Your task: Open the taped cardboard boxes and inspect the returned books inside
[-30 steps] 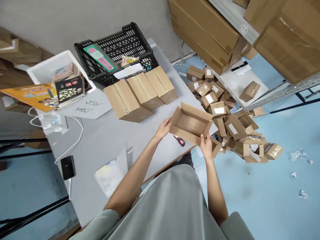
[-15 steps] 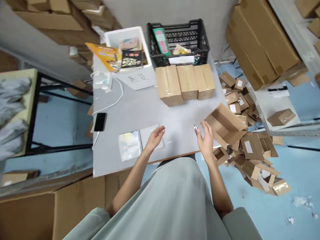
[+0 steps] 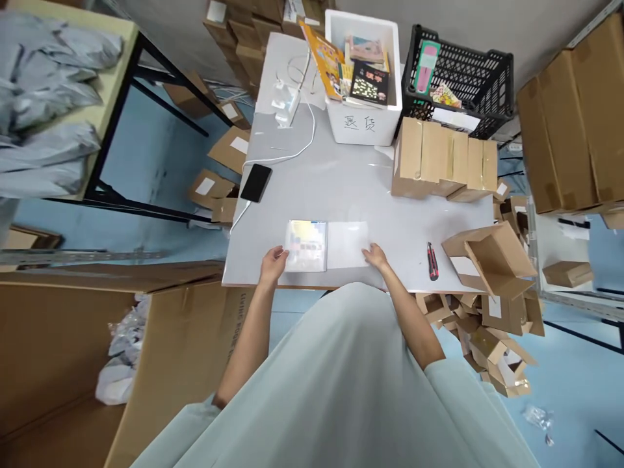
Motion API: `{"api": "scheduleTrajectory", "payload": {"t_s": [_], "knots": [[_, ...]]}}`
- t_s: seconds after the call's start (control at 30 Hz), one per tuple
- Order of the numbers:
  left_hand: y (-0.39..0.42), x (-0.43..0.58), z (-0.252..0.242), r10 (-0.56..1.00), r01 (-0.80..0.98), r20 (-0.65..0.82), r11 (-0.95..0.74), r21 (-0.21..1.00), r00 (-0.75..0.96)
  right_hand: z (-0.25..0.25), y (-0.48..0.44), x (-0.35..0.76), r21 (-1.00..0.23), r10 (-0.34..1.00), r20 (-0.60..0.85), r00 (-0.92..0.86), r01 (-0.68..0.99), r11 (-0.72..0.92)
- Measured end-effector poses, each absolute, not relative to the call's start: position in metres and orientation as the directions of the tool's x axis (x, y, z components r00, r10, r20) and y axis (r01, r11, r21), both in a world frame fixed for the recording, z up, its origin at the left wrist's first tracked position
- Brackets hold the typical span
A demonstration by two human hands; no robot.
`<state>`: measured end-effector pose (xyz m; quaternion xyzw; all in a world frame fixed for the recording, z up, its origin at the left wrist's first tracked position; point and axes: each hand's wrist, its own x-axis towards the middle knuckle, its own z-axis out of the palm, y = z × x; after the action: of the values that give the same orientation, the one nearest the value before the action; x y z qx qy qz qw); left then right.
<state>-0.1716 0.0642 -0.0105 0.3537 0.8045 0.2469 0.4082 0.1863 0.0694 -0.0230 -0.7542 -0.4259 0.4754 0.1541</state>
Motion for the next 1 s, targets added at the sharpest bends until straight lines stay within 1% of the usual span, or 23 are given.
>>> {"api": "scheduleTrajectory", "payload": {"t_s": [0.1, 0.17, 0.23, 0.3, 0.43, 0.53, 0.7, 0.8, 0.9, 1.0], "knots": [[0.069, -0.195, -0.027, 0.752, 0.392, -0.516, 0.656, 0.645, -0.410, -0.033, 0.077, 0.163, -0.539, 0.726, -0.633, 0.269, 0.521, -0.662], [0.074, -0.198, -0.037, 0.755, 0.423, -0.532, 0.655, 0.626, -0.383, -0.036, 0.078, 0.150, -0.504, 0.707, -0.635, 0.311, 0.526, -0.685], [0.079, -0.194, -0.045, 0.766, 0.467, -0.538, 0.642, 0.608, -0.352, -0.036, 0.077, 0.140, -0.496, 0.702, -0.629, 0.335, 0.522, -0.694], [0.082, -0.186, -0.052, 0.779, 0.521, -0.533, 0.621, 0.586, -0.329, -0.033, 0.075, 0.134, -0.514, 0.713, -0.614, 0.339, 0.513, -0.687], [0.083, -0.167, -0.057, 0.810, 0.625, -0.511, 0.564, 0.541, -0.288, -0.020, 0.065, 0.140, -0.594, 0.759, -0.562, 0.328, 0.478, -0.647], [0.084, -0.141, -0.058, 0.840, 0.688, -0.499, 0.492, 0.534, -0.213, -0.007, 0.052, 0.162, -0.647, 0.782, -0.517, 0.349, 0.440, -0.623], [0.078, -0.065, -0.059, 0.895, 0.755, -0.442, 0.326, 0.569, -0.053, 0.013, 0.022, 0.215, -0.706, 0.788, -0.460, 0.409, 0.371, -0.604], [0.068, -0.003, -0.056, 0.922, 0.769, -0.372, 0.161, 0.618, 0.106, 0.024, 0.006, 0.246, -0.735, 0.786, -0.434, 0.439, 0.331, -0.591], [0.058, 0.059, -0.050, 0.897, 0.756, -0.337, 0.006, 0.655, 0.285, 0.034, -0.006, 0.271, -0.763, 0.787, -0.418, 0.454, 0.295, -0.576], [0.050, 0.109, -0.044, 0.858, 0.743, -0.364, -0.029, 0.668, 0.361, 0.044, -0.014, 0.289, -0.812, 0.800, -0.408, 0.439, 0.226, -0.538]]}}
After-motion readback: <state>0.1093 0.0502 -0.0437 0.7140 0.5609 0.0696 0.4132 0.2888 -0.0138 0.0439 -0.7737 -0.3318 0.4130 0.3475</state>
